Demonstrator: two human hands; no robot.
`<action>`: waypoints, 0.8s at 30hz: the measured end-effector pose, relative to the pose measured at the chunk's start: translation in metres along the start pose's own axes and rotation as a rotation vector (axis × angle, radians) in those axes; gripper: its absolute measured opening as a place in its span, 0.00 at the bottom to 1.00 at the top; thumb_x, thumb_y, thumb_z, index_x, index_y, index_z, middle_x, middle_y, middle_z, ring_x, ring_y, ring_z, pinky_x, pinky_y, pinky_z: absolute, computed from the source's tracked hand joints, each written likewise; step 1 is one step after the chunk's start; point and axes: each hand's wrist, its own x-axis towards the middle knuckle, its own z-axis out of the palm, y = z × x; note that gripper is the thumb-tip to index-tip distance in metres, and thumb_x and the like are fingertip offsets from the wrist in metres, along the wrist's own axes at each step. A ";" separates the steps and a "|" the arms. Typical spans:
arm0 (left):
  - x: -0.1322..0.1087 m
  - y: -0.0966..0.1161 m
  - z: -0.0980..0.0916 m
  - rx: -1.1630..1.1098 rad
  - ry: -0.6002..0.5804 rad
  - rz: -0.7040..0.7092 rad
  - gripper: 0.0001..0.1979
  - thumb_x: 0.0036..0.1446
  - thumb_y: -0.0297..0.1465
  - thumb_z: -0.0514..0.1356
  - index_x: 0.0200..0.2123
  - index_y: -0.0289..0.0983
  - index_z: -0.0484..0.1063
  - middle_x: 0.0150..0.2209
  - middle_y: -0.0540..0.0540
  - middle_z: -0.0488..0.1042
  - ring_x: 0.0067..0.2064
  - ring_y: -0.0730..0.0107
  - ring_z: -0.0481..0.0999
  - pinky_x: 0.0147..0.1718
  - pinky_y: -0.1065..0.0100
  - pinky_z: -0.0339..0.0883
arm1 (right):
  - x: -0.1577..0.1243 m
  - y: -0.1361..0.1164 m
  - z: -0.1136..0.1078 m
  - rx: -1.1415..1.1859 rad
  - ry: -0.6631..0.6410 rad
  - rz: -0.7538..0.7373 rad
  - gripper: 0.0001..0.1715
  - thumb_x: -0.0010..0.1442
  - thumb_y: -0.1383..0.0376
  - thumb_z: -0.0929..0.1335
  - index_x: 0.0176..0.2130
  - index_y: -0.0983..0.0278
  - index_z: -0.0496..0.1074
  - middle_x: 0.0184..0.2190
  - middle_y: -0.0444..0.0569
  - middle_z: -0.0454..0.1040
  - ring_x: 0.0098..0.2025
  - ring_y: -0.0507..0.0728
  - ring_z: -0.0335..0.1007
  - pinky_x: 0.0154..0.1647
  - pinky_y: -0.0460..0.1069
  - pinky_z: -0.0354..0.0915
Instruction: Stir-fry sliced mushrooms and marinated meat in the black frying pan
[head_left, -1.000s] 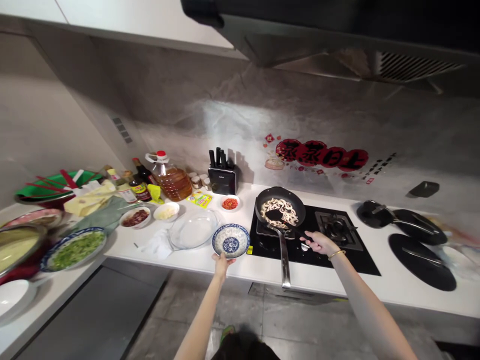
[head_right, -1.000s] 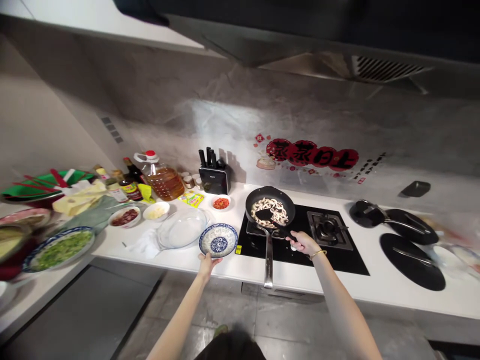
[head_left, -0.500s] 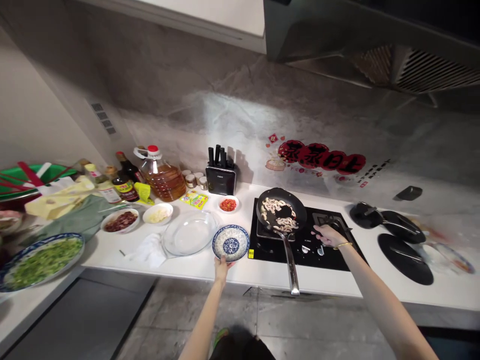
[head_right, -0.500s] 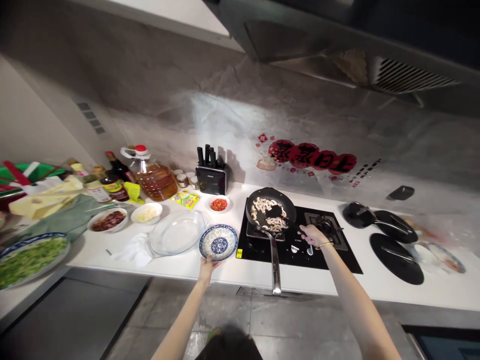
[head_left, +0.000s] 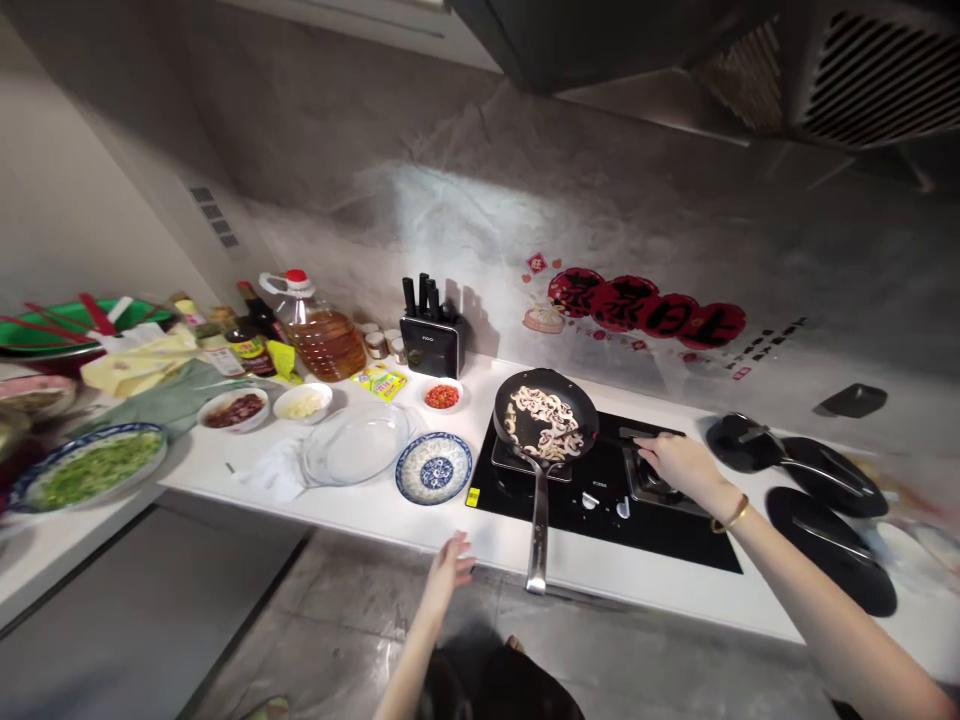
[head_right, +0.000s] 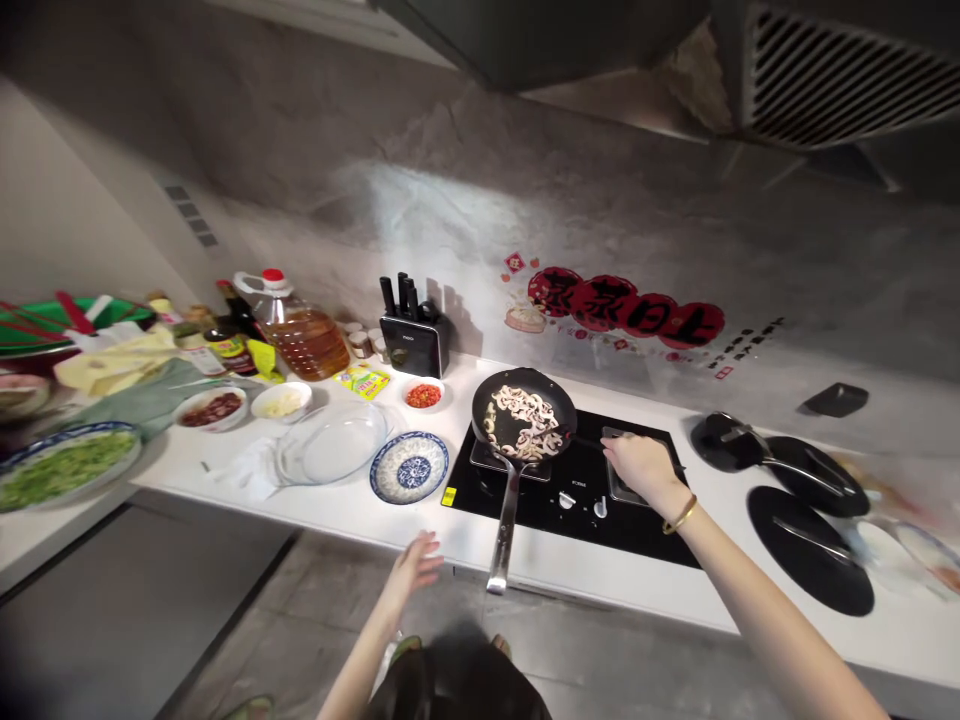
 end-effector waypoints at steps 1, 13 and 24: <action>-0.017 -0.006 0.016 0.033 -0.072 -0.008 0.20 0.56 0.45 0.54 0.43 0.36 0.71 0.44 0.37 0.75 0.36 0.61 0.79 0.30 0.66 0.72 | -0.003 0.000 0.003 -0.037 -0.008 -0.027 0.18 0.63 0.61 0.61 0.48 0.59 0.74 0.37 0.56 0.76 0.35 0.58 0.73 0.35 0.48 0.62; -0.106 -0.033 0.088 0.262 0.110 0.265 0.21 0.52 0.46 0.56 0.45 0.42 0.72 0.42 0.42 0.76 0.44 0.57 0.76 0.42 0.62 0.69 | 0.052 -0.025 0.071 0.033 0.056 -0.021 0.23 0.66 0.59 0.57 0.58 0.59 0.64 0.38 0.56 0.73 0.32 0.58 0.75 0.29 0.47 0.63; -0.110 -0.024 0.075 0.295 0.094 0.340 0.26 0.55 0.46 0.54 0.51 0.36 0.68 0.47 0.40 0.74 0.45 0.59 0.76 0.49 0.62 0.64 | 0.055 -0.037 0.054 0.113 0.078 -0.047 0.24 0.66 0.59 0.57 0.57 0.61 0.65 0.38 0.56 0.75 0.37 0.60 0.75 0.36 0.50 0.66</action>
